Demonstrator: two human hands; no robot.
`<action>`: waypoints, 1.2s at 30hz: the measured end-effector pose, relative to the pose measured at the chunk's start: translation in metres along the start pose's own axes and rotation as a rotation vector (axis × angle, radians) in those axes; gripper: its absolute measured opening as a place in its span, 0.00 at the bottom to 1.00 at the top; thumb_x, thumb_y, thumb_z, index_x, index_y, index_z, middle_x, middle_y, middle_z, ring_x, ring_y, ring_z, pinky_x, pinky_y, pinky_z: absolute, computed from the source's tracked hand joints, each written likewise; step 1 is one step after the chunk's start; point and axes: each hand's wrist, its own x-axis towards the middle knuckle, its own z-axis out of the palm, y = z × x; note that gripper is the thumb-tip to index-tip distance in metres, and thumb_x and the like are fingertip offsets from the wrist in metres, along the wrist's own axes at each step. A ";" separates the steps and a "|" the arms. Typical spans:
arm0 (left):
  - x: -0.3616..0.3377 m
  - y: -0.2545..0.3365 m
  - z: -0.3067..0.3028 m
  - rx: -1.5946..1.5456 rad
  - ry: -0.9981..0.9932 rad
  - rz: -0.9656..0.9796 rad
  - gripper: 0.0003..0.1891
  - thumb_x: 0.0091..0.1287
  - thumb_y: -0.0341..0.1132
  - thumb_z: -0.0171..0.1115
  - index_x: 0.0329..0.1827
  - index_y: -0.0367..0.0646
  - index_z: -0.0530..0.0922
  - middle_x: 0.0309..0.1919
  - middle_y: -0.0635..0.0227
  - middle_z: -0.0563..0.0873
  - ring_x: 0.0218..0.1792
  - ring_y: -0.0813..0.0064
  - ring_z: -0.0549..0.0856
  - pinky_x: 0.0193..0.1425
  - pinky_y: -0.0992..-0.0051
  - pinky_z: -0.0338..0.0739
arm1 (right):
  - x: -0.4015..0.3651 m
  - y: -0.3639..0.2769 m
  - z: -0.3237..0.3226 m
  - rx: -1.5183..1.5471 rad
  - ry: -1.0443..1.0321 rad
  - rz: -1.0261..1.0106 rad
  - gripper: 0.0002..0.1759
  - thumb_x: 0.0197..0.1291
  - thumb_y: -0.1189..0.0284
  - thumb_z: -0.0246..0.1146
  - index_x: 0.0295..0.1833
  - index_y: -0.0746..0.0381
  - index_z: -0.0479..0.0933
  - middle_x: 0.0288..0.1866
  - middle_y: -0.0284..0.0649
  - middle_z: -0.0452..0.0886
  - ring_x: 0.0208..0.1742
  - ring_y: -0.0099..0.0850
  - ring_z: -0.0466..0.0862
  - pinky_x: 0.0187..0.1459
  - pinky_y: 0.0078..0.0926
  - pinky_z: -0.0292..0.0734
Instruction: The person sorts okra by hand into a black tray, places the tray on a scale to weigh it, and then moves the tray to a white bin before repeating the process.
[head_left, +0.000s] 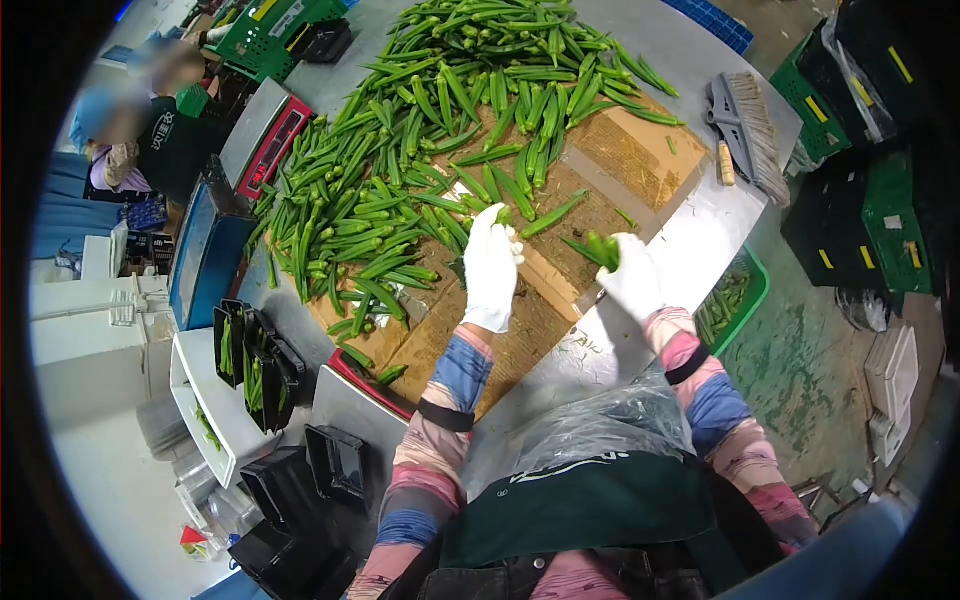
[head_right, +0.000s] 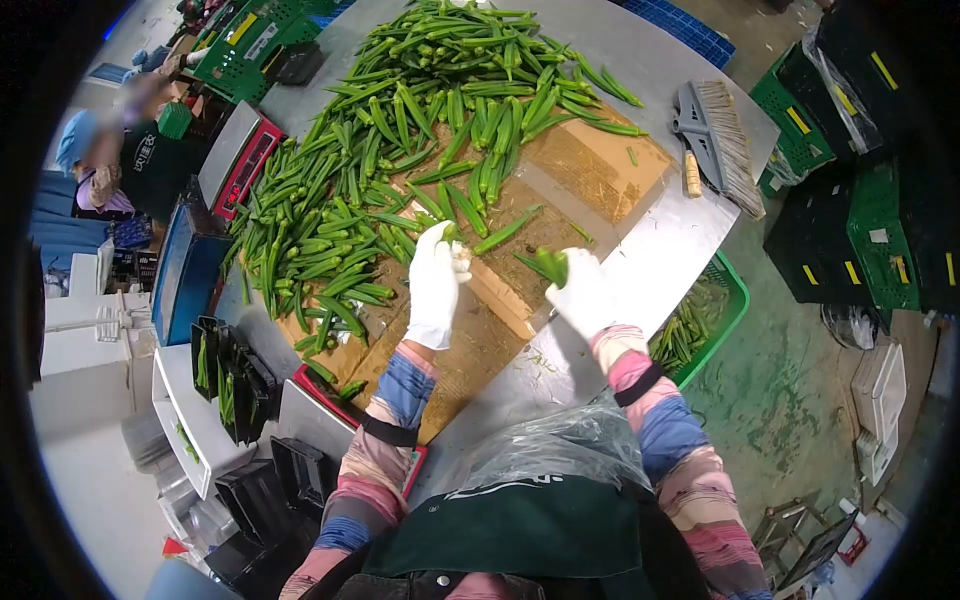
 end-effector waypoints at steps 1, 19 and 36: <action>0.000 0.004 0.008 0.090 -0.027 0.001 0.17 0.81 0.35 0.48 0.68 0.40 0.75 0.47 0.72 0.83 0.42 0.78 0.80 0.52 0.77 0.77 | -0.002 -0.002 0.009 -0.122 -0.030 -0.031 0.26 0.51 0.68 0.69 0.56 0.66 0.76 0.51 0.53 0.81 0.56 0.51 0.81 0.60 0.44 0.77; 0.047 -0.018 0.035 1.169 -0.075 0.515 0.17 0.63 0.44 0.73 0.48 0.44 0.83 0.43 0.55 0.87 0.48 0.51 0.86 0.51 0.57 0.80 | 0.067 0.025 -0.064 1.203 -0.327 0.523 0.14 0.65 0.75 0.65 0.55 0.69 0.79 0.42 0.41 0.88 0.37 0.26 0.86 0.38 0.24 0.81; 0.196 0.048 0.031 1.028 0.132 0.512 0.20 0.69 0.36 0.67 0.59 0.36 0.73 0.47 0.47 0.86 0.49 0.47 0.85 0.54 0.57 0.79 | 0.301 -0.022 -0.008 0.028 0.193 0.442 0.32 0.45 0.61 0.77 0.51 0.72 0.79 0.53 0.63 0.85 0.56 0.53 0.86 0.59 0.42 0.81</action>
